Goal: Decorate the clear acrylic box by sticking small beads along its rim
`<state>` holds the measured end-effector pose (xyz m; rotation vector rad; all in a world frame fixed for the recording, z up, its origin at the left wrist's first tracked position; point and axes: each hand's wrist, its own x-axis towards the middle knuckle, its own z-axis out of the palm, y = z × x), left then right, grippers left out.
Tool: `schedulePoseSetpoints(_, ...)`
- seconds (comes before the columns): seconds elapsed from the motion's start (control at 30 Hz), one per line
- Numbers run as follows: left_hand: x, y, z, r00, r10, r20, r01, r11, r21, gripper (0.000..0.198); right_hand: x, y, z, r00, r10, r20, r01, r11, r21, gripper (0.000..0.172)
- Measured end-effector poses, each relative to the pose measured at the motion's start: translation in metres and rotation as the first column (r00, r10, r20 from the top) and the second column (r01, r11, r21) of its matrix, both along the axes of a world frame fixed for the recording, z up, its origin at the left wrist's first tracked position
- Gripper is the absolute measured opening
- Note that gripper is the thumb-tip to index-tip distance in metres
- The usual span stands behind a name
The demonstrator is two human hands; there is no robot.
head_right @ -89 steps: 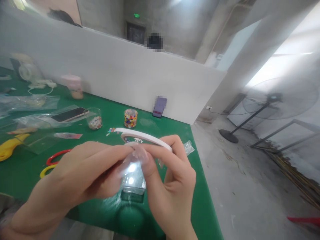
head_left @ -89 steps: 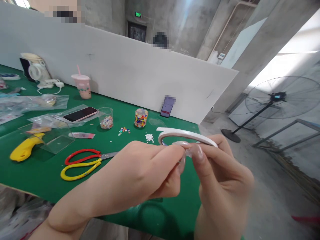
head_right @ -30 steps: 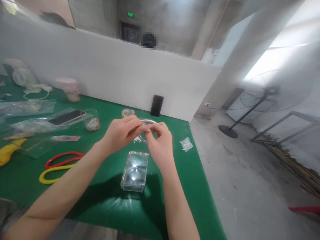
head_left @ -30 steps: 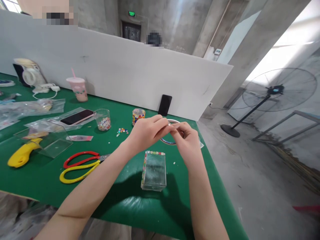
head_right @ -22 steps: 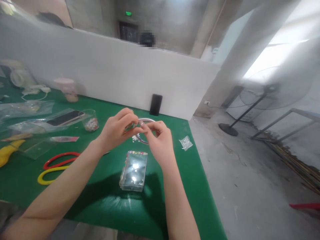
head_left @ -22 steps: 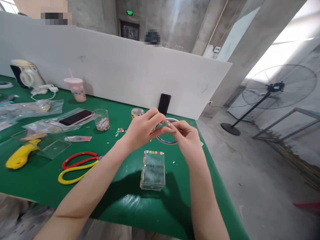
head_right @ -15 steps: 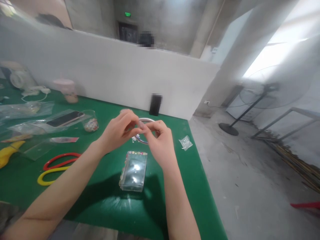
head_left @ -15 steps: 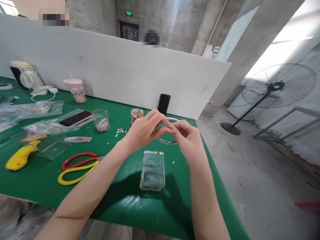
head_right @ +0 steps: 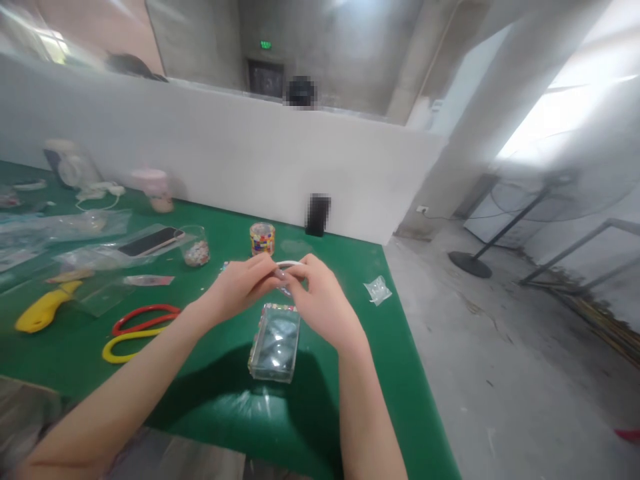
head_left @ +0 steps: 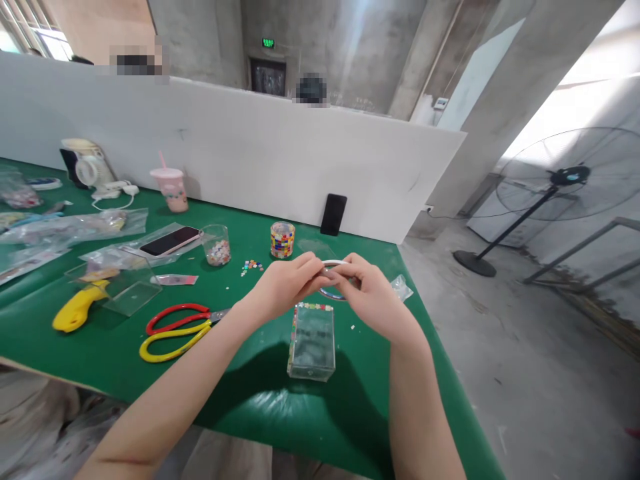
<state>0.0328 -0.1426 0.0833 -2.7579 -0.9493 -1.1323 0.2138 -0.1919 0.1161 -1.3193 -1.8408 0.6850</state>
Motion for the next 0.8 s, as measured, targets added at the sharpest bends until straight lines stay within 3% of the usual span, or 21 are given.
schedulePoseSetpoints(0.07, -0.008, -0.005, -0.014, 0.999, 0.046, -0.009, -0.046, 0.998, -0.034, 0.043, 0.001, -0.002, -0.001, 0.999, -0.001, 0.035, 0.001, 1.0, -0.007, 0.032)
schedulePoseSetpoints(0.17, -0.019, -0.011, -0.038, 0.994, 0.101, -0.042, -0.104, 0.991, -0.083, 0.037, 0.006, -0.003, -0.001, 0.994, -0.104, 0.036, 0.103, 0.994, 0.031, 0.03)
schedulePoseSetpoints(0.27, -0.023, -0.014, -0.062, 0.987, 0.086, -0.136, -0.103, 0.987, -0.126, 0.033, 0.016, -0.004, 0.003, 0.976, -0.218, 0.016, 0.216, 0.974, 0.071, 0.032)
schedulePoseSetpoints(0.37, -0.021, -0.011, -0.076, 0.971, 0.05, -0.232, -0.092, 0.98, -0.175, 0.028, 0.024, -0.005, 0.006, 0.967, -0.255, 0.013, 0.253, 0.964, 0.082, 0.033)
schedulePoseSetpoints(0.47, -0.018, -0.006, -0.077, 0.959, 0.016, -0.282, -0.086, 0.968, -0.236, 0.025, 0.029, -0.009, 0.008, 0.954, -0.301, 0.009, 0.297, 0.947, 0.12, 0.031)
schedulePoseSetpoints(0.63, -0.017, -0.002, -0.068, 0.967, -0.017, -0.256, -0.082, 0.924, -0.373, 0.03, 0.029, -0.012, 0.009, 0.944, -0.331, 0.002, 0.327, 0.933, 0.15, 0.028)
schedulePoseSetpoints(0.8, -0.019, -0.004, -0.062, 0.99, 0.014, -0.14, -0.092, 0.82, -0.565, 0.042, 0.029, -0.012, 0.01, 0.948, -0.319, -0.006, 0.317, 0.938, 0.139, 0.028)
